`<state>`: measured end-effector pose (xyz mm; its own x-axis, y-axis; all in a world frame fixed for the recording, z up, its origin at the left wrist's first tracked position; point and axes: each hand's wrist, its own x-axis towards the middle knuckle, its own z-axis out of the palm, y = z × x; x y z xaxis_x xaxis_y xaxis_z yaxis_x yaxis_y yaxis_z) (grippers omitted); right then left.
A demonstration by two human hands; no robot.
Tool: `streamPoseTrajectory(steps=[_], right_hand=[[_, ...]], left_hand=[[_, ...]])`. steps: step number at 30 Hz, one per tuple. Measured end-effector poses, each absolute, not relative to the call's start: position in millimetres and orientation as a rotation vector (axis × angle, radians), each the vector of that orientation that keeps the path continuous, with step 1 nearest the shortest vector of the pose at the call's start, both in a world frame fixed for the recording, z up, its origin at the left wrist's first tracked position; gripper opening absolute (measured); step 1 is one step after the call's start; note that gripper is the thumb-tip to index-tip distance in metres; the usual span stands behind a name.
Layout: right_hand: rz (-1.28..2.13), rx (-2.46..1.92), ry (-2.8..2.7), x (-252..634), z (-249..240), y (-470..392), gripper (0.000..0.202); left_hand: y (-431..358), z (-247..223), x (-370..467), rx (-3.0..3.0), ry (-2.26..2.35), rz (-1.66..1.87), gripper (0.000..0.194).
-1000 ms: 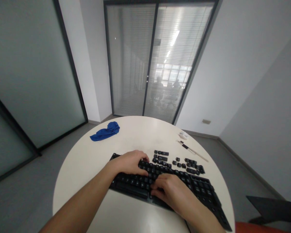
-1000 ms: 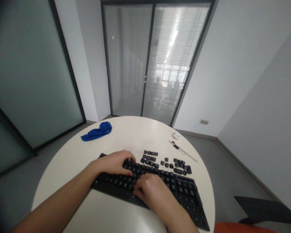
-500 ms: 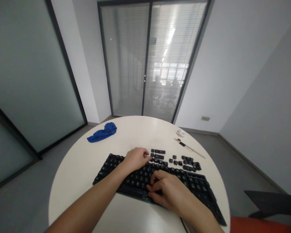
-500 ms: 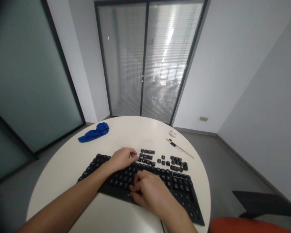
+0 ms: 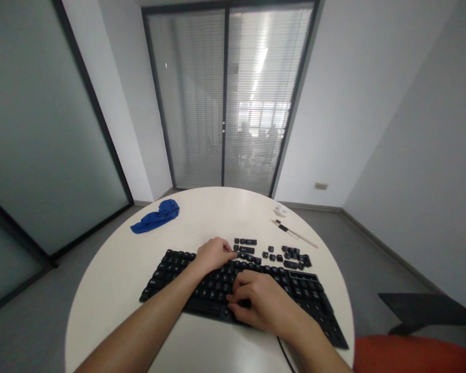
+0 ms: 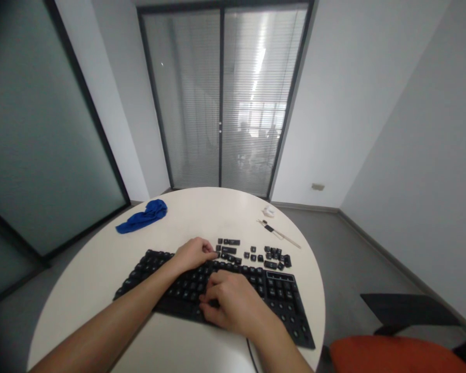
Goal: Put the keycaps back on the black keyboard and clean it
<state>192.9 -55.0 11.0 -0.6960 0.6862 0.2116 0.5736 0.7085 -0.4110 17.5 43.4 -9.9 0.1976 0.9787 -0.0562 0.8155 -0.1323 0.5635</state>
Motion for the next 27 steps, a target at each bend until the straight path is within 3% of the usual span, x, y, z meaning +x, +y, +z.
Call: streamPoseTrajectory(steps=[6,12,16,27], right_hand=[[0.433,-0.942,-2.532,191.5,12.6,-54.4,0.009],[0.307,-1.053,-2.213,192.8,10.8,-47.9,0.016],[0.268,-1.039,-2.028,195.3,8.7,-44.3,0.023],[0.354,-1.027,-2.051,192.6,11.4,-50.4,0.014]], left_hand=[[49.8,-12.6,7.5,1.996,1.511,0.510,0.023],[29.0,16.3,-8.1,1.894,1.160,0.683,0.030],[11.8,30.9,-12.8,1.827,0.971,0.609,0.025],[11.4,31.8,-21.1,1.842,0.825,0.520,0.025]])
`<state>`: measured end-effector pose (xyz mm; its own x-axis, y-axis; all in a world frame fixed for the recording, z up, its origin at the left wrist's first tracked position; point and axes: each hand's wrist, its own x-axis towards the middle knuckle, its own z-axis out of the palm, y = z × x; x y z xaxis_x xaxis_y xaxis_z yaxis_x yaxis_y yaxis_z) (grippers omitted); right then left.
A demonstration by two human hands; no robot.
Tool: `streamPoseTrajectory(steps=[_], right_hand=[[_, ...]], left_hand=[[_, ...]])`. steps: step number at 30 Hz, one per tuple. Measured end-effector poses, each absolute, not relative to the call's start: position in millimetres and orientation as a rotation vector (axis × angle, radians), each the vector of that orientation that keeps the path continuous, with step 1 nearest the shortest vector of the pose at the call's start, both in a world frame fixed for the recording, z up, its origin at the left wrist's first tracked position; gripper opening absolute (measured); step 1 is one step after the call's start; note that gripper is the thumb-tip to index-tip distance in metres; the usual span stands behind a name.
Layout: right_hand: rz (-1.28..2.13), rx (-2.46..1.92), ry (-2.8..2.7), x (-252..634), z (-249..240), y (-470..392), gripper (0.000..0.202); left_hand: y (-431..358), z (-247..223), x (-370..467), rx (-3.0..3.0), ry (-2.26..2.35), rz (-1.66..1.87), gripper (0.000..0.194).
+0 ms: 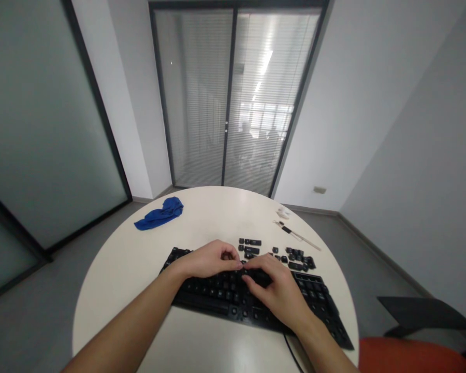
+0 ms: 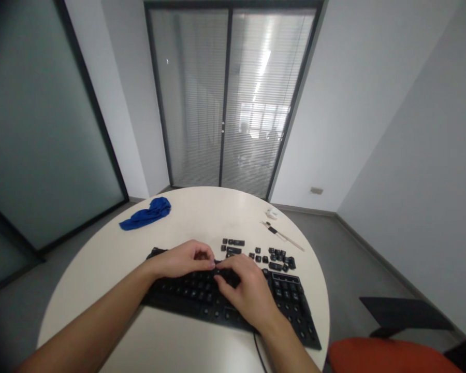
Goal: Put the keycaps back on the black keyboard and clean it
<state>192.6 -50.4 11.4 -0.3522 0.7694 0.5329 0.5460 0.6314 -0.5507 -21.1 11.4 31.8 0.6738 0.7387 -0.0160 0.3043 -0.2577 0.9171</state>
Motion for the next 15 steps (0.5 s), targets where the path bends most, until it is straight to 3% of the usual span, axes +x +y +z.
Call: streamPoseTrajectory(steps=[5,15], right_hand=[[0.468,-1.059,-2.197,188.3,15.1,-58.8,0.022],[0.559,-1.091,-2.384,181.2,15.3,-67.2,0.019]], left_hand=[[24.6,23.7,-36.9,1.998,1.051,0.675,0.024],[30.7,9.5,-53.8,2.233,1.151,0.396,0.029]])
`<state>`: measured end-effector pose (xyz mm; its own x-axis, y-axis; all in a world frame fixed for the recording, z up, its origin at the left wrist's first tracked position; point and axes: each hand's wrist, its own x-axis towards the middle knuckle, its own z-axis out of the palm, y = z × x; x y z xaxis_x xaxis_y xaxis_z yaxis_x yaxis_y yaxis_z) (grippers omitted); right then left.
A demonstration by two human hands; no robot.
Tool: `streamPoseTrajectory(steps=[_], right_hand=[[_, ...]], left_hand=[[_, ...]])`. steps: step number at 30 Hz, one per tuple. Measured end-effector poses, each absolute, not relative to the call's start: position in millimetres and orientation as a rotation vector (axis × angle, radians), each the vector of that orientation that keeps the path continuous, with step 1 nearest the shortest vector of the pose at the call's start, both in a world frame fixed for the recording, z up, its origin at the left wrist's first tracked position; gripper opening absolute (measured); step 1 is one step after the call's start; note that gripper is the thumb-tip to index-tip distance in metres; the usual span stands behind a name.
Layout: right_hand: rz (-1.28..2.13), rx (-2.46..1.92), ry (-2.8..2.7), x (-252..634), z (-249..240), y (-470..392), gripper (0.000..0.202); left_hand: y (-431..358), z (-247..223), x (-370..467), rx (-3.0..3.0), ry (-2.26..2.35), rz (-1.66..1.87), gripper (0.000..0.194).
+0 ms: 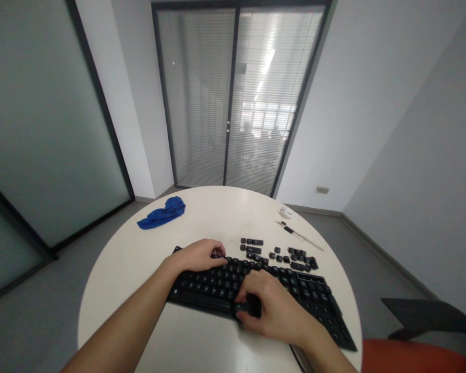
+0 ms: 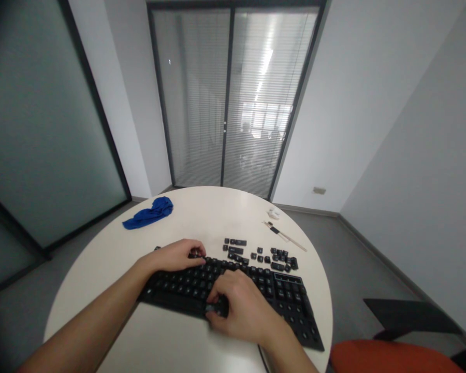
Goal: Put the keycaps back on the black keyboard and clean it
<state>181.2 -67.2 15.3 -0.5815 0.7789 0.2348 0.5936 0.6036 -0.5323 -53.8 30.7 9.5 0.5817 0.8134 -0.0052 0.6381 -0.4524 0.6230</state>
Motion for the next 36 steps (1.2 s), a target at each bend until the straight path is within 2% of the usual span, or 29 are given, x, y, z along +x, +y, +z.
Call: streamPoseTrajectory(steps=[17,27,36], right_hand=[[0.464,-1.045,-2.564,179.9,18.6,-66.1,0.005],[0.344,-1.060,-2.641,177.9,18.2,-66.2,0.006],[0.438,-1.056,-2.628,178.3,20.4,-66.3,0.004]], left_hand=[[31.4,7.9,-54.3,2.280,1.182,0.347,0.032],[30.8,7.4,-54.1,2.277,1.190,0.355,0.031],[28.7,5.3,-48.4,2.313,1.266,0.353,0.035]])
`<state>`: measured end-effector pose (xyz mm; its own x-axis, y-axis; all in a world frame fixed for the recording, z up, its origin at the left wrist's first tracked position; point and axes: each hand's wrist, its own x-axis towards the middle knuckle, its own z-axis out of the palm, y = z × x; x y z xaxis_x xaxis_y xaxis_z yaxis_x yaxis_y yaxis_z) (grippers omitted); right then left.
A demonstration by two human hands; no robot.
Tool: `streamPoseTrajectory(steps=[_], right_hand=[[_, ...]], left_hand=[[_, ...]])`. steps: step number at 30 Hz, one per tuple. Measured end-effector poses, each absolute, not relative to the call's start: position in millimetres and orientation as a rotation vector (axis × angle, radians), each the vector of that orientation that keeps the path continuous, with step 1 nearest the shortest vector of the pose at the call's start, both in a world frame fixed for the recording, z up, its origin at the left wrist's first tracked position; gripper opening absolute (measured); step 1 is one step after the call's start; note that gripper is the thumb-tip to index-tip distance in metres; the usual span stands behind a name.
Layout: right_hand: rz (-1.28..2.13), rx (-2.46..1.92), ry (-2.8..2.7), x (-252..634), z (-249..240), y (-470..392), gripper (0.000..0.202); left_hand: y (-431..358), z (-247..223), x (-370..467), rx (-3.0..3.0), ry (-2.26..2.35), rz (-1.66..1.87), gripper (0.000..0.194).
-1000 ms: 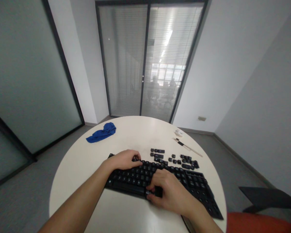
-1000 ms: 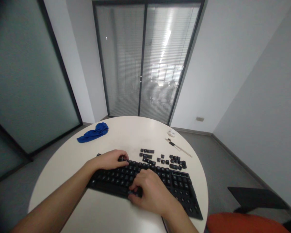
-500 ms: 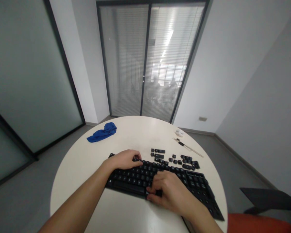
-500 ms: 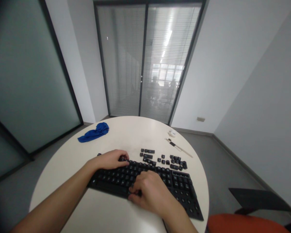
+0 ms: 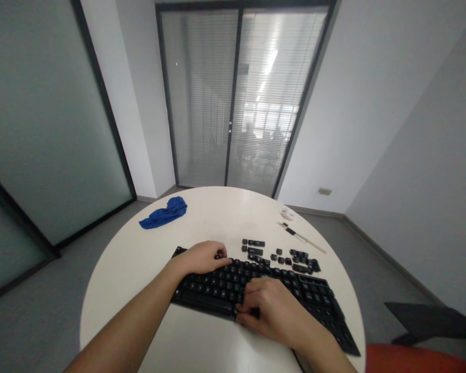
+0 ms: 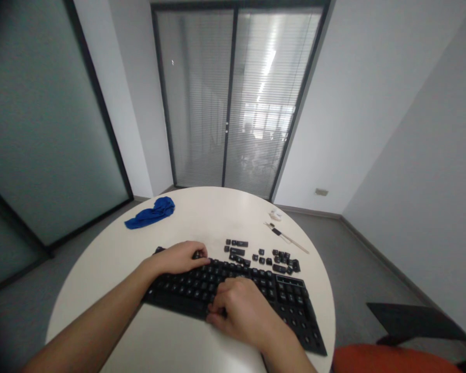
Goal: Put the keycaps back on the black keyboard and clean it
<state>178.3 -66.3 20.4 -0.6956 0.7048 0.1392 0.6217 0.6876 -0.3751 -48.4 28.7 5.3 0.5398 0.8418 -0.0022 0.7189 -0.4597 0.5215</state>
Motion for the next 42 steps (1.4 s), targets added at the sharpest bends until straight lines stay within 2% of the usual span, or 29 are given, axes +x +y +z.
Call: streamPoseTrajectory(steps=[5,13,17,35,42], right_hand=[[0.494,-1.059,-2.609,182.3,34.7,-59.1,0.006],[0.054,-1.343,-2.502,193.0,41.4,21.2,0.017],[-0.033,-1.406,-2.553,189.9,32.4,52.9,0.020],[0.041,-1.553,-2.552,177.9,22.2,79.2,0.027],[0.143,-1.477,-2.405,182.7,40.0,43.4,0.025]], left_hand=[[29.4,1.6,-44.6,2.376,1.309,0.366,0.043],[29.1,2.5,-46.3,2.409,1.282,0.383,0.040],[30.5,0.4,-46.2,2.407,1.287,0.383,0.040],[32.9,-2.8,-47.4,2.443,1.279,0.372,0.039],[33.1,-1.9,-47.7,2.430,1.270,0.365,0.040]])
